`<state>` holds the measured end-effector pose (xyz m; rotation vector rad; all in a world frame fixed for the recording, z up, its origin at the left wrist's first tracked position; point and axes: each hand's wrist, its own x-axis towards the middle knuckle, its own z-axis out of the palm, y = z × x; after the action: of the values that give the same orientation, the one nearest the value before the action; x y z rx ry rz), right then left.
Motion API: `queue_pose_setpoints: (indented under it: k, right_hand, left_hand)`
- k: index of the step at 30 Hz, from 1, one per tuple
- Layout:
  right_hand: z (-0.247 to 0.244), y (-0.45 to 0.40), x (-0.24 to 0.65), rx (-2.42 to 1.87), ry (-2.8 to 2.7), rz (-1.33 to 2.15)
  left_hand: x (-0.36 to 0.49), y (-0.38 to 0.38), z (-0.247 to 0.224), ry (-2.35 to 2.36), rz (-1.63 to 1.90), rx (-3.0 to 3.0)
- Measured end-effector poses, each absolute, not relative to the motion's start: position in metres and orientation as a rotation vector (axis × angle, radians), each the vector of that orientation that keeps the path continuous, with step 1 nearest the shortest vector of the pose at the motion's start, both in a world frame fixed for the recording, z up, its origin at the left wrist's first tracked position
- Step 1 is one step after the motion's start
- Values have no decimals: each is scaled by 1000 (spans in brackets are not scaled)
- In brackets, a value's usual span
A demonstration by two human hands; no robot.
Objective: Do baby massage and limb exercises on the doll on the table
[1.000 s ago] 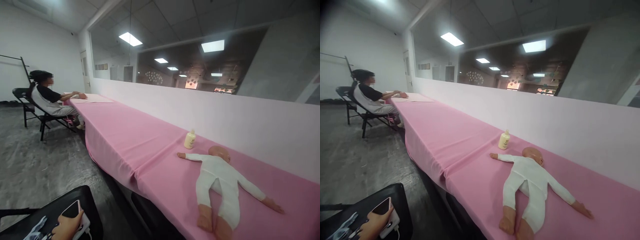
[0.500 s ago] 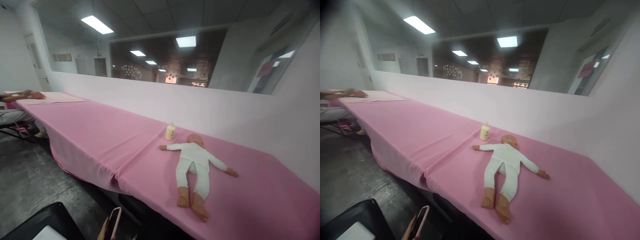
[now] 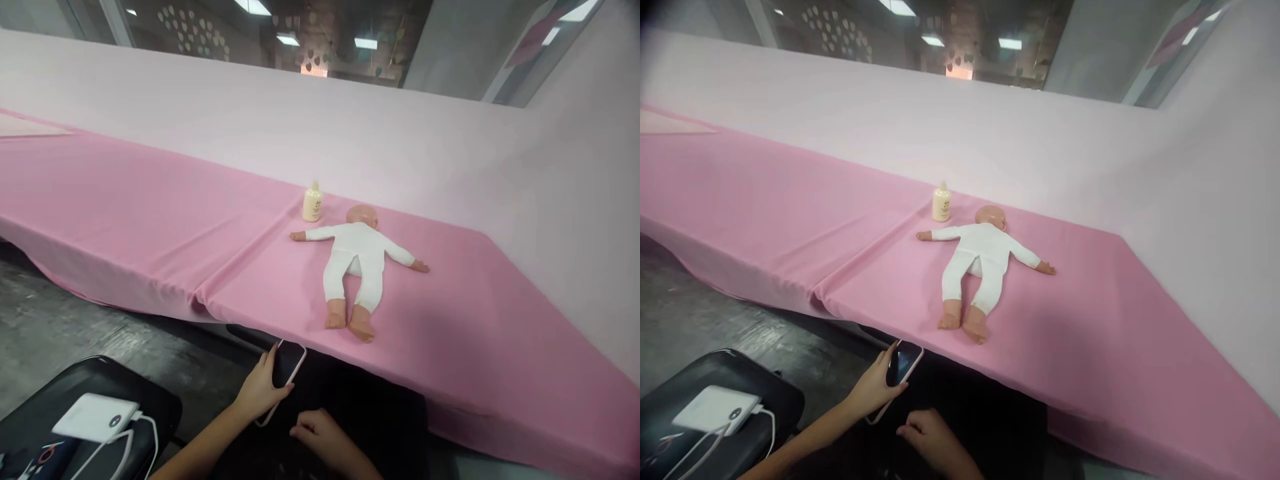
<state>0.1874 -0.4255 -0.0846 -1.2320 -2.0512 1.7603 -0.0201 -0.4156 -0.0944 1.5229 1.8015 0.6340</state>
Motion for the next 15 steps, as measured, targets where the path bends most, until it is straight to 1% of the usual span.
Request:
queue_pose_setpoints:
  k: [8, 15]
  right_hand:
    - [-104, -419, 182, -1411, -1845, 1913]
    - [-118, -419, 180, -1367, -1738, 1965]
  left_hand:
    - [1, -409, -85, 1872, 594, 1512]
    - [5, -409, -79, 1893, 546, 1582]
